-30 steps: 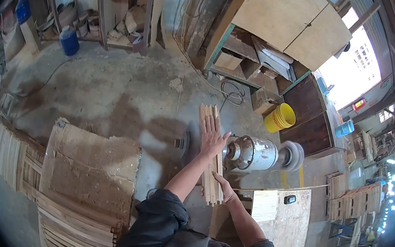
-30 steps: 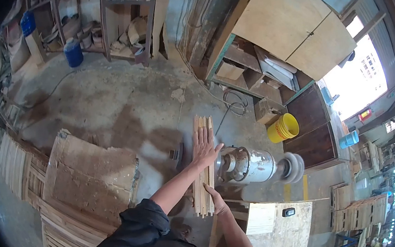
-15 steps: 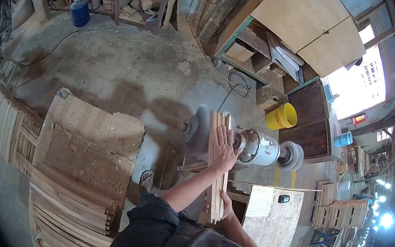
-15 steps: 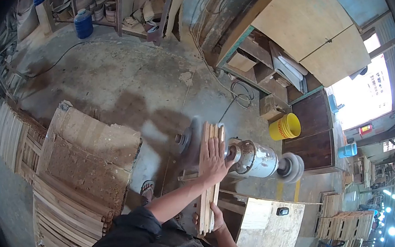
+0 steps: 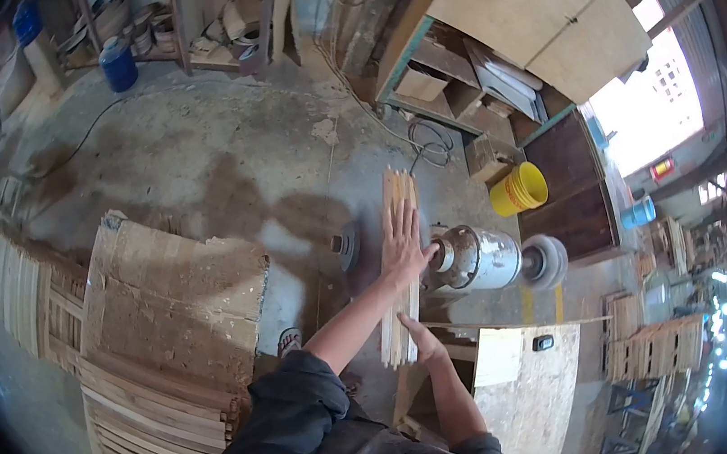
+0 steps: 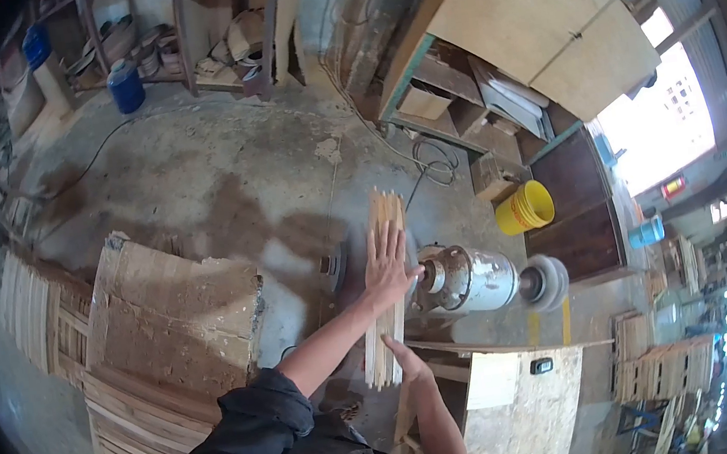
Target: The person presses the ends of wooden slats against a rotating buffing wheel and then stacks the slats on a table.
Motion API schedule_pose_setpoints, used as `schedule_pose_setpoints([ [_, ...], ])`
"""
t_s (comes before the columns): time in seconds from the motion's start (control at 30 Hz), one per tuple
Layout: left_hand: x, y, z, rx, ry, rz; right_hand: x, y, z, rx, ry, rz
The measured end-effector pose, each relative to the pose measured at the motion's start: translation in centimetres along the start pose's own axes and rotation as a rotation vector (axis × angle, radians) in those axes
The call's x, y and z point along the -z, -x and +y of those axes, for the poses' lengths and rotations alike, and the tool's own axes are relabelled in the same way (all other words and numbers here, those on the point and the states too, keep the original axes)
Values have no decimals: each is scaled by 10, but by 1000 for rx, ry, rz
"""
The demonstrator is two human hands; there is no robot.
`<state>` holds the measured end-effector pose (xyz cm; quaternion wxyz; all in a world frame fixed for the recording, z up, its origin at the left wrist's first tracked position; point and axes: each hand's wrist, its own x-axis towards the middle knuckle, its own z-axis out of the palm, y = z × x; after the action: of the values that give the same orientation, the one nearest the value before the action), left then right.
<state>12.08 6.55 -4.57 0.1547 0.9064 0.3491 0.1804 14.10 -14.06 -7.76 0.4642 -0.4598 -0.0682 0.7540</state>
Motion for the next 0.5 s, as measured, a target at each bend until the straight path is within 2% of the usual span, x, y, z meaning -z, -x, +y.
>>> schedule_pose_setpoints([
  [0.13,1,1,0,-9,24,-30,-10,-4,-1,69,38,59],
  [0.27,-1,43,9,-37,55,-30,-12,7,43,76,-143,-32],
  [0.33,-1,64,17,-60,53,-31,-15,20,65,33,-252,-143],
  [0.37,-1,73,23,-44,8,-35,-15,25,77,19,-255,-58],
  [0.4,-1,82,28,-29,-38,-40,-13,29,86,36,-265,-61],
  [0.5,1,105,47,14,-90,-35,-9,47,102,52,-307,-213],
])
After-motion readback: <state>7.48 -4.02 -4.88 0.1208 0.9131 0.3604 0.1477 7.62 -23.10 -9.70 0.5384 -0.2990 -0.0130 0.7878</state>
